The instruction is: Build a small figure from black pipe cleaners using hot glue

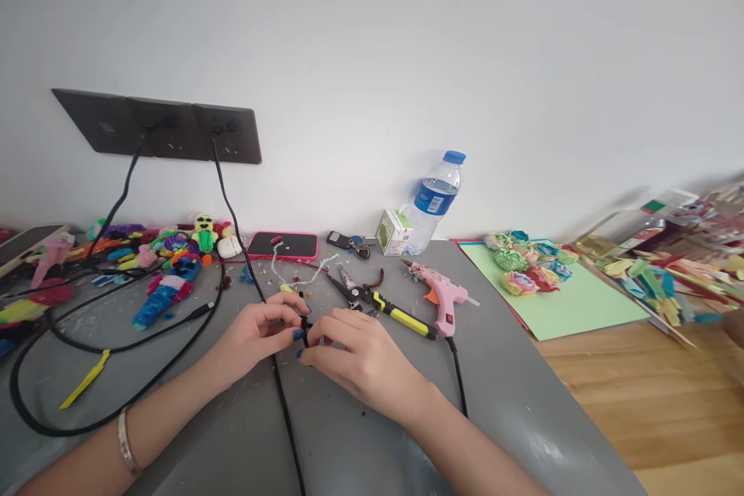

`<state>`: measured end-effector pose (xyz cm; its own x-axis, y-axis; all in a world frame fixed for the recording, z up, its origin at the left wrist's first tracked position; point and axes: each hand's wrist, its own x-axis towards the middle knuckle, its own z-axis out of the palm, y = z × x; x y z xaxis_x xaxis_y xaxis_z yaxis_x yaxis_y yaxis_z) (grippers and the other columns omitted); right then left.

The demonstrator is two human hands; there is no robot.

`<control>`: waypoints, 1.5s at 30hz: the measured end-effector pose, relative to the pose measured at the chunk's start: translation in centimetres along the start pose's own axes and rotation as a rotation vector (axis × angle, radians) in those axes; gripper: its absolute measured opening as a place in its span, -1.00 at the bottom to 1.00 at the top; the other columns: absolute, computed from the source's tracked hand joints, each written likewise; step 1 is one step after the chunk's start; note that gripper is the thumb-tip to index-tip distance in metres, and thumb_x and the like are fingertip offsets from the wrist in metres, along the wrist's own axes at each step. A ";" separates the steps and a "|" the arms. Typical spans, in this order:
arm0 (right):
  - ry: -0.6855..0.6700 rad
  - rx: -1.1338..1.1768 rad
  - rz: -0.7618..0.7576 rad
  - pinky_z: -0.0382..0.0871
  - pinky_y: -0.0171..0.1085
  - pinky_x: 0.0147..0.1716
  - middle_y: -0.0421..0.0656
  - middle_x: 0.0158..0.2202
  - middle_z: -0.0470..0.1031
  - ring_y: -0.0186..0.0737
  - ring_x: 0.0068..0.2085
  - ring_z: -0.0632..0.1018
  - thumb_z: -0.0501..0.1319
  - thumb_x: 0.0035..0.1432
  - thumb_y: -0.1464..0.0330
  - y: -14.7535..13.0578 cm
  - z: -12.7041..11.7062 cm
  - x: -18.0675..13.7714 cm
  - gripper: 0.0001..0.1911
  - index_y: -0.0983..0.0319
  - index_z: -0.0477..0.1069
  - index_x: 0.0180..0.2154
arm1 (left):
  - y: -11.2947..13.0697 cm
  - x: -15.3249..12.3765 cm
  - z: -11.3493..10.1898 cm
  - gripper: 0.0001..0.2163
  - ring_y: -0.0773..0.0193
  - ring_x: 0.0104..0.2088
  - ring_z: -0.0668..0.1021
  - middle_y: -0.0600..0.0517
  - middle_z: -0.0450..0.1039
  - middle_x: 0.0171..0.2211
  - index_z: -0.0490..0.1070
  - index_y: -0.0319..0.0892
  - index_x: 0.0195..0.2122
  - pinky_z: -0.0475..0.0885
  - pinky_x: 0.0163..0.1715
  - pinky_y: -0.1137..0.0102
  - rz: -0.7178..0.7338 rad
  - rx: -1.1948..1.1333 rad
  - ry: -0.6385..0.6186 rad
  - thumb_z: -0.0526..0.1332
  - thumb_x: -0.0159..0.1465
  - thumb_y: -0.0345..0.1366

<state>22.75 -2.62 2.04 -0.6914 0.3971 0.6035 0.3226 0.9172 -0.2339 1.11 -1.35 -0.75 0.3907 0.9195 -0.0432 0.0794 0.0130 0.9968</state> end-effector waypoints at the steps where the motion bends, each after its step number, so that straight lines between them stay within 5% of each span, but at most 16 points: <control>1: 0.007 0.029 0.011 0.29 -0.27 -0.39 -0.07 -0.30 0.54 -0.25 -0.36 0.46 0.18 0.33 0.53 0.0 0.0 0.0 -0.85 0.24 0.50 -0.23 | 0.0 0.0 0.0 -0.83 0.14 -0.14 0.48 -0.13 0.39 -0.06 0.55 -0.22 -0.42 0.34 -0.19 0.33 0.007 -0.005 0.003 0.34 0.15 -0.20; 11: 0.157 0.417 0.251 0.46 -0.30 -0.26 -0.12 -0.32 0.55 -0.26 -0.29 0.56 0.19 0.26 0.58 0.0 0.9 0.1 -0.82 0.18 0.41 -0.26 | 0.8 -0.3 0.1 -0.79 0.11 -0.06 0.46 -0.13 0.38 -0.08 0.52 -0.23 -0.45 0.36 -0.08 0.31 -0.008 -0.116 0.004 0.36 0.15 -0.18; 22: 0.118 0.513 0.451 0.40 -0.32 -0.28 -0.15 -0.31 0.53 -0.26 -0.30 0.51 0.17 0.25 0.55 0.2 1.0 -0.4 -0.84 0.17 0.39 -0.26 | 0.5 -0.4 0.0 -0.78 0.13 -0.09 0.44 -0.11 0.34 -0.07 0.56 -0.22 -0.42 0.35 -0.09 0.33 0.005 -0.134 -0.044 0.39 0.14 -0.14; 32: 0.115 0.723 0.449 0.36 -0.23 -0.26 -0.11 -0.29 0.43 -0.19 -0.25 0.44 0.19 0.37 0.23 0.5 1.0 0.0 -0.81 0.19 0.39 -0.28 | 1.1 -0.5 0.2 -0.74 0.21 -0.18 0.44 -0.06 0.32 -0.13 0.54 -0.22 -0.45 0.35 -0.11 0.33 0.033 -0.125 -0.197 0.38 0.16 -0.09; 45: -0.004 0.803 0.508 0.35 -0.27 -0.23 -0.16 -0.27 0.42 -0.26 -0.26 0.43 0.26 0.32 0.29 0.7 1.0 -0.3 -0.89 0.19 0.42 -0.24 | 0.9 -0.6 -0.4 -0.78 0.34 -0.34 0.38 -0.02 0.32 -0.13 0.58 -0.21 -0.40 0.28 -0.34 0.43 0.012 0.004 -0.338 0.35 0.21 -0.14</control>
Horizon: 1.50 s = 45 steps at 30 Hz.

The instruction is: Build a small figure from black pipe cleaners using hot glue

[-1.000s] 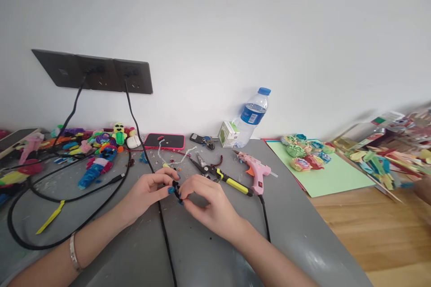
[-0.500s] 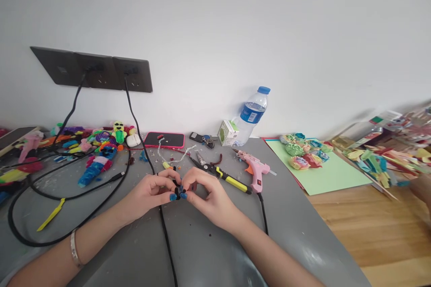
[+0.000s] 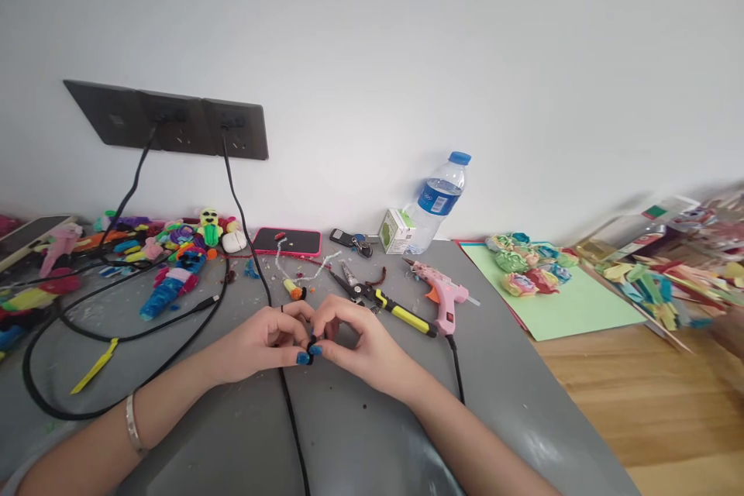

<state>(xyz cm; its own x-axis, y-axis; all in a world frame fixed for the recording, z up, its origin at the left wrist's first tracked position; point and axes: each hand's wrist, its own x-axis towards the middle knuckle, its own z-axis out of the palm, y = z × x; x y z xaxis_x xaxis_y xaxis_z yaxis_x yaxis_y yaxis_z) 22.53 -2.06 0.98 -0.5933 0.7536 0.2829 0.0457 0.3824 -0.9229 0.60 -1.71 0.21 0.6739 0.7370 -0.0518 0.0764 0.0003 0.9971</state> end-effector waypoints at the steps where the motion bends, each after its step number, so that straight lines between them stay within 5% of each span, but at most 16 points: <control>1: -0.016 0.009 0.030 0.35 -0.28 -0.23 -0.16 -0.26 0.43 -0.27 -0.26 0.43 0.28 0.31 0.30 0.0 -0.1 0.0 -0.90 0.19 0.43 -0.21 | -0.1 0.0 0.0 -0.78 0.33 -0.33 0.39 -0.03 0.33 -0.13 0.59 -0.21 -0.38 0.29 -0.34 0.43 -0.005 0.013 -0.009 0.35 0.21 -0.14; 6: -0.068 0.025 0.072 0.35 -0.27 -0.21 -0.13 -0.26 0.44 -0.26 -0.25 0.45 0.27 0.31 0.24 0.1 -0.5 0.2 -0.81 0.23 0.49 -0.29 | -0.5 0.2 0.0 -0.78 0.29 -0.27 0.45 -0.03 0.38 -0.16 0.60 -0.21 -0.41 0.37 -0.25 0.40 0.009 -0.055 0.013 0.40 0.17 -0.14; 13: 0.110 0.058 0.132 0.32 -0.29 -0.30 -0.15 -0.33 0.42 -0.25 -0.30 0.43 0.25 0.30 0.13 0.4 -0.3 0.5 -0.71 0.22 0.43 -0.29 | -0.3 0.4 0.2 -0.76 0.25 -0.27 0.48 -0.10 0.43 -0.12 0.61 -0.21 -0.29 0.38 -0.46 0.46 0.008 -0.107 0.226 0.35 0.21 -0.11; 19: 0.245 -0.016 0.157 0.30 -0.29 -0.33 -0.16 -0.34 0.39 -0.24 -0.32 0.41 0.24 0.26 0.06 0.8 0.6 0.4 -0.66 0.22 0.40 -0.31 | -1.3 0.6 0.9 -0.81 0.19 -0.18 0.50 -0.11 0.41 -0.10 0.58 -0.22 -0.31 0.45 -0.28 0.38 0.083 -0.071 0.335 0.40 0.12 -0.22; 27: 0.218 0.038 0.186 0.28 -0.30 -0.38 -0.18 -0.39 0.37 -0.24 -0.34 0.39 0.24 0.26 0.10 0.8 0.9 0.4 -0.70 0.21 0.39 -0.32 | -0.7 0.4 1.1 -0.94 0.30 -0.32 0.48 -0.06 0.45 -0.17 0.58 -0.19 -0.36 0.36 -0.40 0.44 0.169 0.160 0.419 0.32 0.17 -0.34; 45: 0.094 0.190 0.296 0.20 -0.34 -0.46 -0.23 -0.43 0.35 -0.32 -0.41 0.32 0.32 0.17 0.04 0.3 0.3 0.7 -0.62 0.23 0.40 -0.33 | 0.0 0.2 0.8 -0.93 0.31 -0.36 0.49 -0.06 0.48 -0.16 0.58 -0.16 -0.38 0.34 -0.43 0.44 0.194 0.221 0.401 0.28 0.17 -0.37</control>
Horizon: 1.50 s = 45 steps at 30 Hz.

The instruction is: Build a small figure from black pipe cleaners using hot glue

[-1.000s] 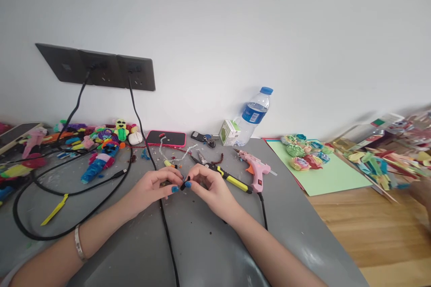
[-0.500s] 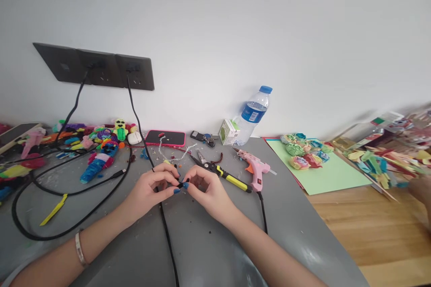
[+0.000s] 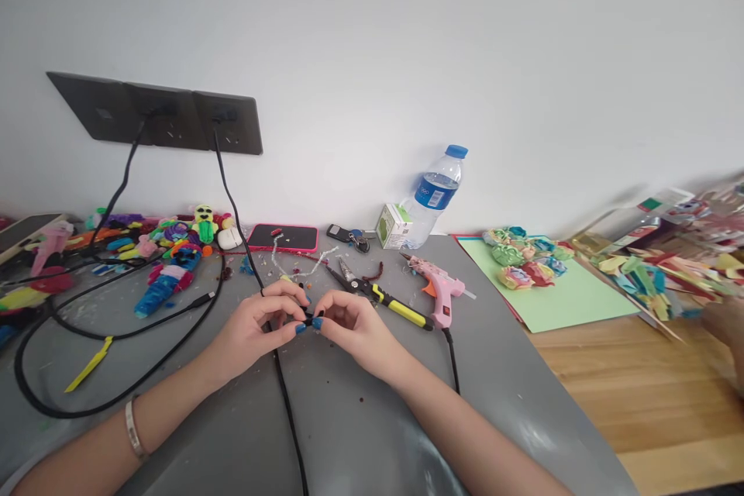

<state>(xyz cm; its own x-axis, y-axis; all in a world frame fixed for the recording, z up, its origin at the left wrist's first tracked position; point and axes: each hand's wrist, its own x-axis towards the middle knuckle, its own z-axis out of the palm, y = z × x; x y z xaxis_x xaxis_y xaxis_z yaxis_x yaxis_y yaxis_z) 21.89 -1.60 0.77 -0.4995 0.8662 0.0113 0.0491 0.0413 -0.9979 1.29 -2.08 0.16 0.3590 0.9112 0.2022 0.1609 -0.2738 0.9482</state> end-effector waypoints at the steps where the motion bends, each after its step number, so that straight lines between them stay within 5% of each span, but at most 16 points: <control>1: -0.006 0.010 0.011 0.21 -0.34 -0.45 -0.23 -0.43 0.35 -0.31 -0.41 0.32 0.32 0.17 0.04 0.0 0.0 0.0 -0.63 0.22 0.40 -0.32 | 0.0 0.0 0.0 -0.92 0.31 -0.35 0.49 -0.06 0.49 -0.16 0.58 -0.16 -0.38 0.34 -0.43 0.44 0.006 0.008 -0.003 0.28 0.18 -0.37; 9: -0.006 0.116 0.052 0.29 -0.35 -0.41 -0.24 -0.42 0.35 -0.33 -0.40 0.35 0.36 0.13 0.05 0.0 -0.1 0.2 -0.60 0.22 0.36 -0.37 | -0.3 -0.2 0.3 -0.91 0.22 -0.20 0.56 -0.06 0.51 -0.18 0.59 -0.15 -0.29 0.36 -0.42 0.47 0.153 0.138 0.086 0.33 0.17 -0.39; 15: -0.022 0.115 0.083 0.28 -0.35 -0.41 -0.24 -0.42 0.35 -0.35 -0.41 0.35 0.37 0.13 0.05 -0.1 0.1 0.1 -0.60 0.24 0.37 -0.37 | -0.6 -0.2 0.3 -0.91 0.28 -0.27 0.55 -0.02 0.51 -0.22 0.58 -0.14 -0.36 0.34 -0.45 0.50 0.194 0.124 0.113 0.30 0.18 -0.44; 34: 0.054 -0.103 0.010 0.16 -0.35 -0.47 -0.24 -0.46 0.30 -0.33 -0.44 0.27 0.26 0.23 0.05 -0.4 -0.6 0.1 -0.63 0.24 0.40 -0.30 | -0.4 0.0 0.1 -0.93 0.33 -0.40 0.46 -0.06 0.50 -0.21 0.60 -0.15 -0.42 0.27 -0.46 0.45 0.008 0.020 0.087 0.32 0.15 -0.33; 41: 0.305 -0.545 0.053 0.22 -0.33 -0.51 -0.20 -0.54 0.41 -0.30 -0.51 0.35 0.17 0.22 0.03 -3.3 -5.6 -1.1 -0.61 0.22 0.40 -0.40 | -1.0 0.1 -0.1 -0.90 0.25 -0.33 0.48 -0.10 0.49 -0.18 0.59 -0.16 -0.44 0.26 -0.47 0.43 -0.066 -0.105 0.147 0.34 0.15 -0.26; 45: 0.423 -0.838 0.410 0.28 -0.29 -0.52 -0.19 -0.67 0.38 -0.26 -0.60 0.39 0.07 0.25 -0.01 -4.2 -11.0 -3.3 -0.49 0.22 0.37 -0.55 | -1.3 0.2 -0.2 -0.91 0.14 -0.19 0.52 -0.11 0.47 -0.17 0.59 -0.16 -0.43 0.33 -0.43 0.42 -0.084 -0.197 0.207 0.35 0.14 -0.26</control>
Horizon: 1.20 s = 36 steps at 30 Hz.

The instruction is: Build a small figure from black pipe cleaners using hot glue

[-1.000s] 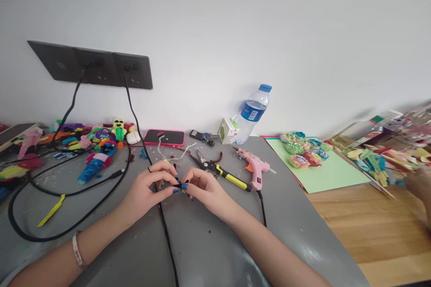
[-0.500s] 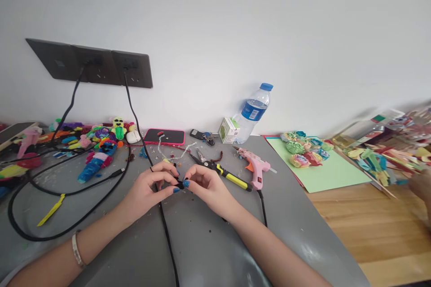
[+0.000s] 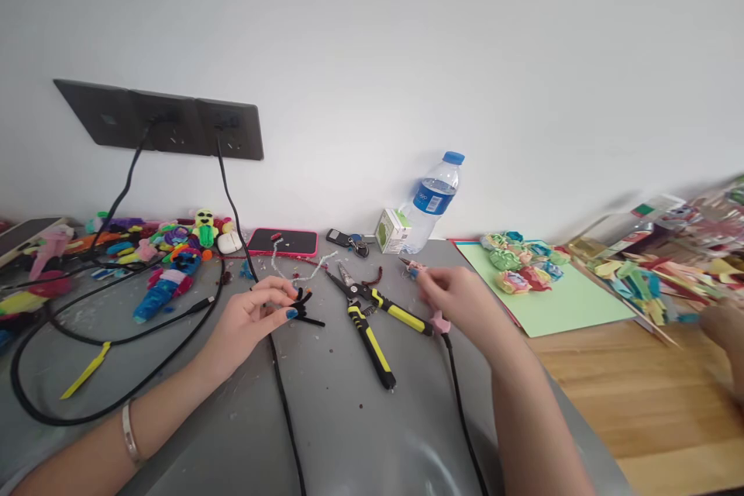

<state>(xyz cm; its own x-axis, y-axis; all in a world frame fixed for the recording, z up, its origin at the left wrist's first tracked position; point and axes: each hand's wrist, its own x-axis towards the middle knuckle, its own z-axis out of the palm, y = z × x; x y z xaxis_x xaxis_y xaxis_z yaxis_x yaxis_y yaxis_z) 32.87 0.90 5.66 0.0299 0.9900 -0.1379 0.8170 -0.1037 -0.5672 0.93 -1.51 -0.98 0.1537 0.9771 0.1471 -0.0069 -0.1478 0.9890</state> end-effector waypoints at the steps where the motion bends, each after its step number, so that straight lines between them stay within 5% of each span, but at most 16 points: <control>1: 0.003 -0.077 0.080 0.29 -0.29 -0.51 -0.16 -0.66 0.40 -0.24 -0.58 0.41 0.07 0.24 0.00 1.0 -0.8 0.2 -0.47 0.22 0.36 -0.59 | 0.0 0.1 0.0 -0.91 0.13 -0.17 0.53 -0.11 0.47 -0.17 0.59 -0.16 -0.44 0.34 -0.42 0.42 0.000 -0.016 0.023 0.35 0.13 -0.27; 8: -0.273 -0.245 0.344 0.29 -0.25 -0.49 -0.09 -0.61 0.44 -0.27 -0.60 0.36 0.16 0.17 0.01 3.3 -1.8 1.1 -0.45 0.24 0.41 -0.68 | -0.1 0.6 -0.3 -0.91 0.19 -0.25 0.52 -0.09 0.48 -0.22 0.60 -0.16 -0.45 0.36 -0.48 0.45 0.032 -0.045 0.138 0.39 0.09 -0.26; 13: -0.207 -0.308 0.345 0.27 -0.24 -0.48 -0.07 -0.62 0.44 -0.14 -0.51 0.48 0.20 0.13 -0.01 2.7 -0.9 1.9 -0.43 0.20 0.30 -0.75 | 0.0 0.5 -0.4 -0.88 0.22 -0.29 0.51 -0.09 0.48 -0.22 0.59 -0.17 -0.46 0.34 -0.51 0.46 0.065 -0.005 0.134 0.37 0.13 -0.24; 21: -0.150 -0.085 0.192 0.09 -0.28 -0.60 -0.23 -0.73 0.21 -0.30 -0.65 0.24 0.17 0.11 -0.09 5.1 -2.7 0.8 -0.42 0.18 0.20 -0.70 | 0.0 0.5 -0.5 -0.87 0.24 -0.31 0.51 -0.08 0.48 -0.22 0.56 -0.17 -0.47 0.34 -0.52 0.47 0.082 0.069 0.178 0.36 0.15 -0.24; 26: -0.062 0.184 -0.093 0.25 -0.27 -0.52 -0.19 -0.56 0.37 -0.24 -0.52 0.36 0.17 0.18 -0.07 3.9 -3.3 0.1 -0.51 0.19 0.38 -0.51 | -0.3 0.5 -0.7 -0.87 0.23 -0.30 0.51 -0.08 0.48 -0.20 0.55 -0.17 -0.45 0.35 -0.51 0.46 0.077 0.077 0.154 0.34 0.18 -0.25; 31: -0.110 0.608 -0.356 0.36 -0.25 -0.46 -0.05 -0.26 0.55 -0.16 -0.39 0.54 0.19 0.24 -0.01 1.1 -1.0 0.1 -0.59 0.20 0.40 -0.14 | -0.3 0.4 -0.7 -0.89 0.22 -0.26 0.51 -0.08 0.47 -0.19 0.57 -0.17 -0.42 0.35 -0.47 0.45 0.106 0.043 0.157 0.33 0.20 -0.26; 36: -0.264 0.918 -0.445 0.14 -0.32 -0.62 -0.31 -0.60 0.34 -0.36 -0.64 0.26 0.29 0.18 0.11 -1.1 3.2 0.2 -0.69 0.18 0.31 -0.25 | -0.1 0.4 -0.7 -0.90 0.22 -0.27 0.51 -0.07 0.47 -0.23 0.58 -0.17 -0.43 0.35 -0.45 0.43 0.172 0.031 0.182 0.35 0.18 -0.28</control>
<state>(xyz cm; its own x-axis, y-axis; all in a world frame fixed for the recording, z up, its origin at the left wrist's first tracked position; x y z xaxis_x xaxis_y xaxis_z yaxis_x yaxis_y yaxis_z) 30.08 0.88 3.66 -0.3821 0.9158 0.1237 -0.0294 0.1218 -0.9921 0.32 -0.97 -1.00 -0.0279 0.9484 0.3159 0.0130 -0.3156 0.9488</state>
